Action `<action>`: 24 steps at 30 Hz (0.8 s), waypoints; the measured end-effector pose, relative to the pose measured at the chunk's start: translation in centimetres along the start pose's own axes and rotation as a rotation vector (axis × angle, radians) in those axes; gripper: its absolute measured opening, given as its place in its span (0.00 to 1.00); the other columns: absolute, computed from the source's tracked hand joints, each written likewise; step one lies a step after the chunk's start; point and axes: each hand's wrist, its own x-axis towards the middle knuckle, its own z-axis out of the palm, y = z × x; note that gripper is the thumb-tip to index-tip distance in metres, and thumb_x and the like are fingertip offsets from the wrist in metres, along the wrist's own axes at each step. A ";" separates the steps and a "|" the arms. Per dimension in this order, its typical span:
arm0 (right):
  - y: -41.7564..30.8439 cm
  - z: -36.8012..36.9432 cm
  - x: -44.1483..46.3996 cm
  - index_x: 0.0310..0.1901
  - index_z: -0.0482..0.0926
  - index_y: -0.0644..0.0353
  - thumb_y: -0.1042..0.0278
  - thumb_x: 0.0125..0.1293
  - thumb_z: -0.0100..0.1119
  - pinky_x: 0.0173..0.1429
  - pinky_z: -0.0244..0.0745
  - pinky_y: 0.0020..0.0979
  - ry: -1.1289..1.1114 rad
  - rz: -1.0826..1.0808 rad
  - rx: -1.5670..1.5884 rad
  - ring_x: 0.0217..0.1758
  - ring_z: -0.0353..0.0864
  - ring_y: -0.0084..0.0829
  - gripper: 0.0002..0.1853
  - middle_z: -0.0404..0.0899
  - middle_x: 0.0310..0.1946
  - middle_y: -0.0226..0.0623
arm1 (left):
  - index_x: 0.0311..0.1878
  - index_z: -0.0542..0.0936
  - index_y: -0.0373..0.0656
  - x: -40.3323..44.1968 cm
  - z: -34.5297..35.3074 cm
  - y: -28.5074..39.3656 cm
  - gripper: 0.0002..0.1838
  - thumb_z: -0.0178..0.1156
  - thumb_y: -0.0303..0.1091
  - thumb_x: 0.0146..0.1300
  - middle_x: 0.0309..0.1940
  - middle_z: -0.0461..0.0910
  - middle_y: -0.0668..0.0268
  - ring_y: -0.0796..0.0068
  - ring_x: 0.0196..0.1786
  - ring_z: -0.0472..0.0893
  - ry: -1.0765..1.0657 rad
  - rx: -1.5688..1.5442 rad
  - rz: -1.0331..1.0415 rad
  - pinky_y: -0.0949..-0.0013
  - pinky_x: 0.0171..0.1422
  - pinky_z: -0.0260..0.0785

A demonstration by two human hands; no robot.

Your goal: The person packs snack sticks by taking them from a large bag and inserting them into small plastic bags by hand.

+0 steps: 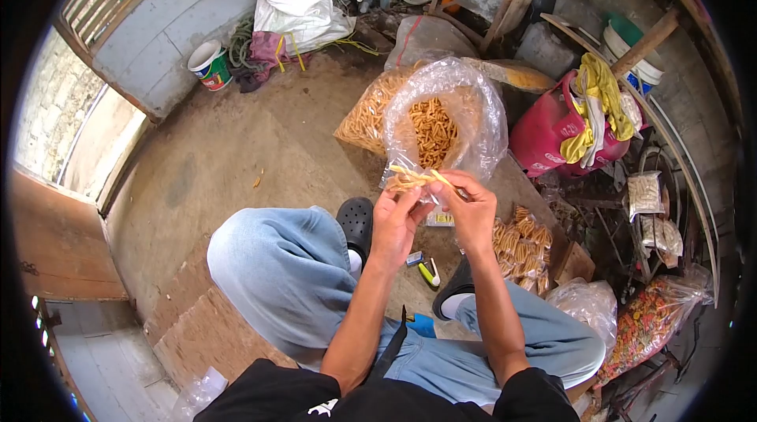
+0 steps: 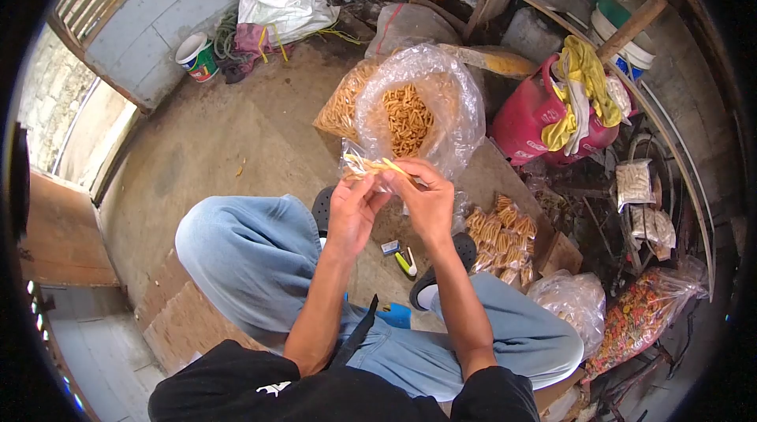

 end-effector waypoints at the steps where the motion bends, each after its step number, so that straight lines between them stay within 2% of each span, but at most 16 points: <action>1: -0.2 -0.2 -0.1 0.40 0.85 0.61 0.74 0.58 0.68 0.41 0.72 0.17 -0.039 0.160 0.091 0.37 0.77 0.17 0.08 0.80 0.34 0.30 | 0.53 0.73 0.40 0.1 0.0 0.0 0.13 0.52 0.37 0.71 0.47 0.79 0.62 0.74 0.49 0.81 0.008 -0.023 0.017 0.68 0.53 0.79; 4: 0.0 -0.5 -0.1 0.41 0.85 0.62 0.74 0.58 0.68 0.39 0.71 0.18 -0.096 0.120 0.018 0.35 0.76 0.16 0.09 0.81 0.33 0.30 | 0.51 0.74 0.39 0.0 0.2 1.0 0.16 0.50 0.42 0.72 0.47 0.80 0.62 0.73 0.50 0.80 0.103 -0.151 0.001 0.67 0.57 0.77; 6: 0.7 -0.4 -0.1 0.41 0.85 0.62 0.74 0.58 0.68 0.38 0.71 0.18 -0.116 0.065 0.001 0.34 0.76 0.16 0.09 0.81 0.33 0.29 | 0.51 0.75 0.40 0.2 -0.8 0.3 0.16 0.52 0.42 0.71 0.47 0.80 0.62 0.75 0.48 0.81 0.107 -0.157 -0.003 0.69 0.54 0.78; 8: 0.9 -0.1 -0.3 0.40 0.85 0.63 0.74 0.58 0.68 0.37 0.70 0.18 -0.138 0.011 -0.014 0.34 0.76 0.16 0.09 0.81 0.32 0.29 | 0.51 0.75 0.41 0.2 -1.0 0.0 0.14 0.54 0.41 0.70 0.46 0.80 0.62 0.77 0.47 0.81 0.093 -0.063 -0.021 0.72 0.50 0.80; 12: -0.3 -0.1 -0.5 0.40 0.85 0.61 0.76 0.55 0.70 0.35 0.69 0.19 -0.134 -0.083 -0.188 0.33 0.75 0.16 0.10 0.80 0.32 0.29 | 0.51 0.76 0.42 0.4 -1.4 -0.1 0.13 0.55 0.38 0.70 0.46 0.80 0.62 0.78 0.45 0.81 0.089 -0.097 -0.046 0.74 0.47 0.81; 17: 0.1 -0.8 -0.1 0.41 0.86 0.54 0.78 0.51 0.70 0.33 0.68 0.22 -0.220 -0.197 -0.350 0.30 0.74 0.20 0.14 0.78 0.29 0.30 | 0.56 0.71 0.43 0.5 -0.9 0.1 0.14 0.55 0.34 0.69 0.52 0.77 0.58 0.71 0.49 0.81 0.139 -0.147 -0.026 0.71 0.48 0.81; 19: 0.2 -0.9 0.1 0.42 0.86 0.51 0.77 0.50 0.70 0.34 0.68 0.24 -0.253 -0.414 -0.474 0.31 0.74 0.24 0.16 0.76 0.29 0.31 | 0.56 0.69 0.43 0.5 -0.9 0.0 0.15 0.55 0.33 0.69 0.52 0.77 0.56 0.70 0.49 0.81 0.146 -0.137 -0.006 0.72 0.46 0.80; 23: 0.2 -1.2 0.1 0.44 0.86 0.51 0.76 0.51 0.70 0.36 0.69 0.26 -0.342 -0.424 -0.502 0.34 0.74 0.26 0.16 0.75 0.30 0.31 | 0.57 0.63 0.44 0.5 -1.1 0.2 0.16 0.54 0.34 0.70 0.54 0.76 0.53 0.66 0.49 0.82 0.124 -0.133 -0.008 0.70 0.47 0.80; 24: 0.1 -1.2 0.1 0.46 0.85 0.51 0.76 0.53 0.69 0.36 0.68 0.26 -0.386 -0.346 -0.437 0.34 0.73 0.25 0.17 0.75 0.31 0.30 | 0.57 0.63 0.44 0.5 -1.2 0.2 0.16 0.54 0.34 0.70 0.54 0.76 0.53 0.66 0.49 0.82 0.125 -0.132 -0.009 0.70 0.47 0.80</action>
